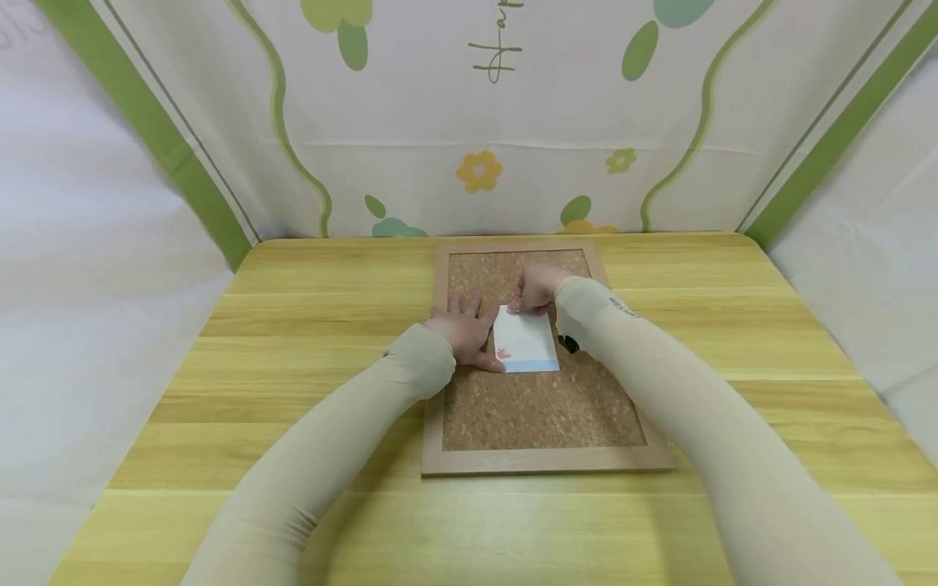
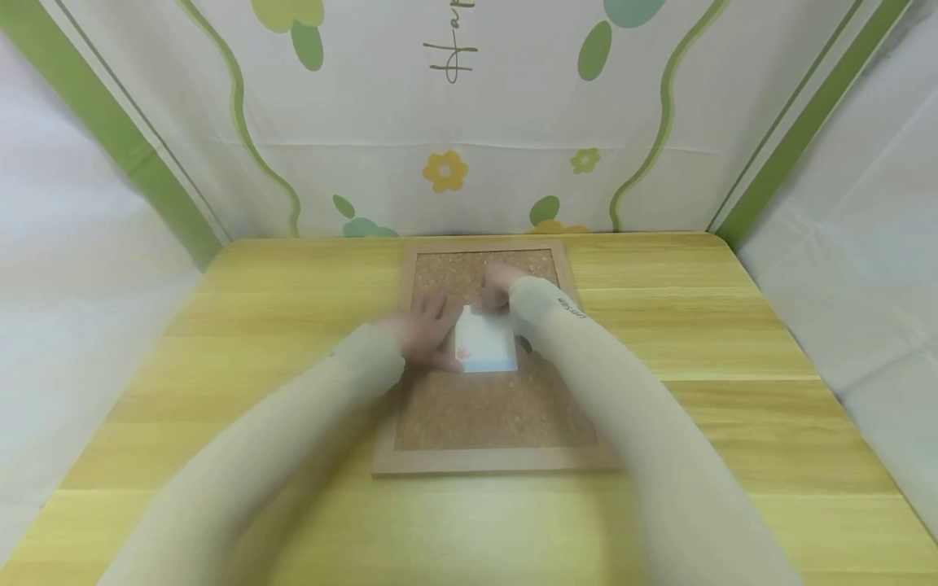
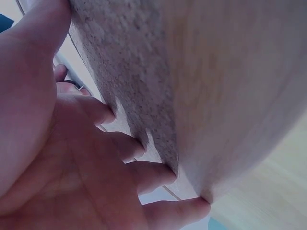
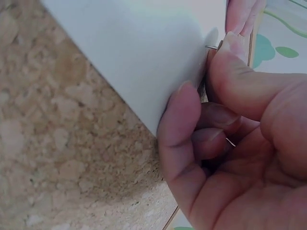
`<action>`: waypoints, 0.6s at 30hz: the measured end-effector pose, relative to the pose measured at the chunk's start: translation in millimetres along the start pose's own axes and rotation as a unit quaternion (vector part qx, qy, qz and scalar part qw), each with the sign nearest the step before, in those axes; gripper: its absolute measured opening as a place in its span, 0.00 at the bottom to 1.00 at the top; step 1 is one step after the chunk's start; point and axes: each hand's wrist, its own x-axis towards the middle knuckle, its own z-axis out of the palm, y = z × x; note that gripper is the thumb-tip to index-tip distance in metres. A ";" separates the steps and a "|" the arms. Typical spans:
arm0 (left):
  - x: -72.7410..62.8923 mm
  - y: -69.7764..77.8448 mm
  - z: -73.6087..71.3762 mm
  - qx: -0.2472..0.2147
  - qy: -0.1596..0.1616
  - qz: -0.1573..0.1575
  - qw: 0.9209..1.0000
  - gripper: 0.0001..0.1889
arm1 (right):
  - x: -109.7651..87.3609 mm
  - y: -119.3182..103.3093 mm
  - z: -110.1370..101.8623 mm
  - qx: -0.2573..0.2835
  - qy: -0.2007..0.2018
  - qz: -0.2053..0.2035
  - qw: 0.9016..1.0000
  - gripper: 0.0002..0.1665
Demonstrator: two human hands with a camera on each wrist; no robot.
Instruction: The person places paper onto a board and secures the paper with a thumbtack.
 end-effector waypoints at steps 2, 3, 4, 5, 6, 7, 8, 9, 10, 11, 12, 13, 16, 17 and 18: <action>-0.2 -0.1 0.1 -0.001 0.000 -0.001 1.000 0.59 | 0.4 -0.2 0.7 0.000 0.000 -0.002 1.000 0.11; -0.3 -0.2 0.1 -0.002 -0.001 -0.002 1.000 0.59 | 0.4 -0.3 0.9 0.000 0.000 -0.003 1.000 0.11; -0.6 -0.1 -0.2 -0.003 -0.001 -0.003 1.000 0.59 | 0.7 -0.2 1.0 -0.001 0.000 -0.004 1.000 0.11; -0.7 0.1 -0.5 -0.004 -0.002 -0.002 1.000 0.59 | 0.9 0.1 1.1 -0.004 0.001 -0.005 1.000 0.11; -0.6 0.5 -0.8 -0.005 -0.002 -0.002 1.000 0.59 | 1.0 0.4 1.1 -0.006 0.001 -0.006 1.000 0.11; -0.7 0.8 -1.2 -0.007 -0.003 -0.002 1.000 0.59 | 1.4 0.9 1.1 -0.007 0.001 -0.007 1.000 0.11; -1.0 1.1 -1.8 -0.009 -0.003 0.000 1.000 0.58 | 1.9 1.4 1.1 -0.010 0.002 -0.007 1.000 0.11; -1.3 1.2 -2.2 -0.011 -0.004 0.002 1.000 0.58 | 2.5 1.8 1.2 -0.015 0.002 -0.007 1.000 0.11; -1.3 1.2 -2.4 -0.013 -0.004 0.002 1.000 0.58 | 3.0 2.2 1.3 -0.018 0.003 -0.008 1.000 0.11; -1.2 1.0 -2.3 -0.013 -0.004 0.003 1.000 0.58 | 3.5 2.4 1.5 -0.020 0.003 -0.008 1.000 0.11; -0.9 0.8 -2.0 -0.013 -0.004 0.002 1.000 0.59 | 4.0 2.3 1.7 -0.021 0.003 -0.008 1.000 0.11; -1.2 0.4 -1.9 -0.012 -0.004 0.001 1.000 0.59 | 4.2 2.2 2.0 -0.023 0.003 -0.010 1.000 0.11; -0.4 -0.6 -0.6 -0.011 -0.004 -0.001 1.000 0.59 | 3.4 2.1 2.8 -0.019 0.003 -0.014 1.000 0.11; -0.4 -0.7 -0.4 -0.010 -0.004 -0.001 1.000 0.59 | 2.3 2.3 3.0 -0.015 0.005 -0.018 1.000 0.10; -0.1 -0.7 -0.3 -0.008 -0.002 -0.001 1.000 0.59 | 1.6 2.9 3.0 -0.011 0.007 -0.024 1.000 0.10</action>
